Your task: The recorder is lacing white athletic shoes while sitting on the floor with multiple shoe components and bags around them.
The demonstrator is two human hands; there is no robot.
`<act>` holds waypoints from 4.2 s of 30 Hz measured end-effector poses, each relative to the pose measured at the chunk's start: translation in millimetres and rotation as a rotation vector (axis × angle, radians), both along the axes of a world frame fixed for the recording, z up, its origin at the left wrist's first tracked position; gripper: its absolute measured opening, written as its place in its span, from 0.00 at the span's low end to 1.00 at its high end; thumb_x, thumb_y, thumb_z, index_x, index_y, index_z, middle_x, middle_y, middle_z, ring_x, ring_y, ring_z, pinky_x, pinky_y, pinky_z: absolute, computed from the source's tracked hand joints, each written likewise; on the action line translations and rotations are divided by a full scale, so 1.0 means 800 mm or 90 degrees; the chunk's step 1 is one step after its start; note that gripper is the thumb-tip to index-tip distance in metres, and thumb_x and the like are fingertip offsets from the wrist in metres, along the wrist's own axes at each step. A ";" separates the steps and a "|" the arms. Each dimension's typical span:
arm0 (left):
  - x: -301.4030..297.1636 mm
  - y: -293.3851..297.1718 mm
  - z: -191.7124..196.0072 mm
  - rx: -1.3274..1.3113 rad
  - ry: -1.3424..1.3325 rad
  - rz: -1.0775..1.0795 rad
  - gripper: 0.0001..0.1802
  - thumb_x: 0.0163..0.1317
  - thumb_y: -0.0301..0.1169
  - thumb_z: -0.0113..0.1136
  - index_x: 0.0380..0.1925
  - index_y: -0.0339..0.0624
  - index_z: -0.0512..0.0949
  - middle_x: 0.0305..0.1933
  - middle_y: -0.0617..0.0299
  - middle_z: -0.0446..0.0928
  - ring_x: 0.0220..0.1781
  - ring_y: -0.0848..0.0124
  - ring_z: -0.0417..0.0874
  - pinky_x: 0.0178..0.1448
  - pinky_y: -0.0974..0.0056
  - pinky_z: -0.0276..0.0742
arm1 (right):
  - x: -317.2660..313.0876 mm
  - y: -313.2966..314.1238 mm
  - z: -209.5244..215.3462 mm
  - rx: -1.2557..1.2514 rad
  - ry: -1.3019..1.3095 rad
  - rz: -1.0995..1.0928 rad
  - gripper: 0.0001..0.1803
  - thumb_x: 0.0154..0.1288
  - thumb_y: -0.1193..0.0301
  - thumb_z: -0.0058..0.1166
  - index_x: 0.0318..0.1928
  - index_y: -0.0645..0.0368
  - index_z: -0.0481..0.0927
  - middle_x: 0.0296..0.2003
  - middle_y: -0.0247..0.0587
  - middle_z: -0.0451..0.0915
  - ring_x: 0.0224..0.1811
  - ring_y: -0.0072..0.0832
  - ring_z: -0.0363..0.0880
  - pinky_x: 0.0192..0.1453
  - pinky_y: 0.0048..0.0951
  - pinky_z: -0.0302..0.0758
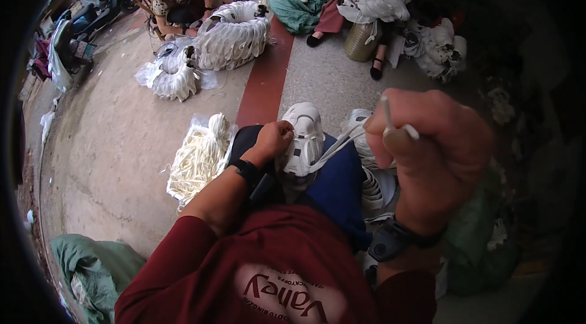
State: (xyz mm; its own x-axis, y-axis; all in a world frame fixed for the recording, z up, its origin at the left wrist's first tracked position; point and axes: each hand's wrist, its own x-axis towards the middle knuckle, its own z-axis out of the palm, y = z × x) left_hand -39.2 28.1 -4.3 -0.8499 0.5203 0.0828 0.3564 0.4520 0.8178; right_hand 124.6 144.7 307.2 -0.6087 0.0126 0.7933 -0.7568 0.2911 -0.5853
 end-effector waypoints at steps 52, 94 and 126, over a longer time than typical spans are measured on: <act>0.049 -0.015 0.049 0.247 0.215 -0.312 0.17 0.52 0.31 0.53 0.43 0.37 0.73 0.42 0.48 0.75 0.48 0.54 0.76 0.54 0.60 0.71 | -0.024 -0.063 0.034 0.037 0.018 0.234 0.10 0.59 0.72 0.59 0.34 0.68 0.77 0.22 0.44 0.77 0.18 0.24 0.72 0.20 0.23 0.67; 0.055 -0.006 0.045 0.096 0.139 -0.550 0.22 0.65 0.44 0.45 0.22 0.38 0.72 0.22 0.51 0.71 0.28 0.49 0.73 0.36 0.54 0.69 | -0.146 0.070 -0.392 0.275 -0.653 -0.406 0.29 0.44 0.48 0.63 0.16 0.67 0.77 0.17 0.56 0.76 0.21 0.44 0.78 0.28 0.40 0.72; 0.145 -0.036 0.124 0.386 0.119 -0.559 0.17 0.65 0.38 0.48 0.21 0.40 0.70 0.22 0.57 0.67 0.28 0.55 0.70 0.41 0.57 0.65 | -0.091 0.047 -0.368 0.168 -0.394 -0.186 0.09 0.43 0.80 0.58 0.29 0.61 0.78 0.33 0.44 0.73 0.37 0.37 0.75 0.41 0.31 0.72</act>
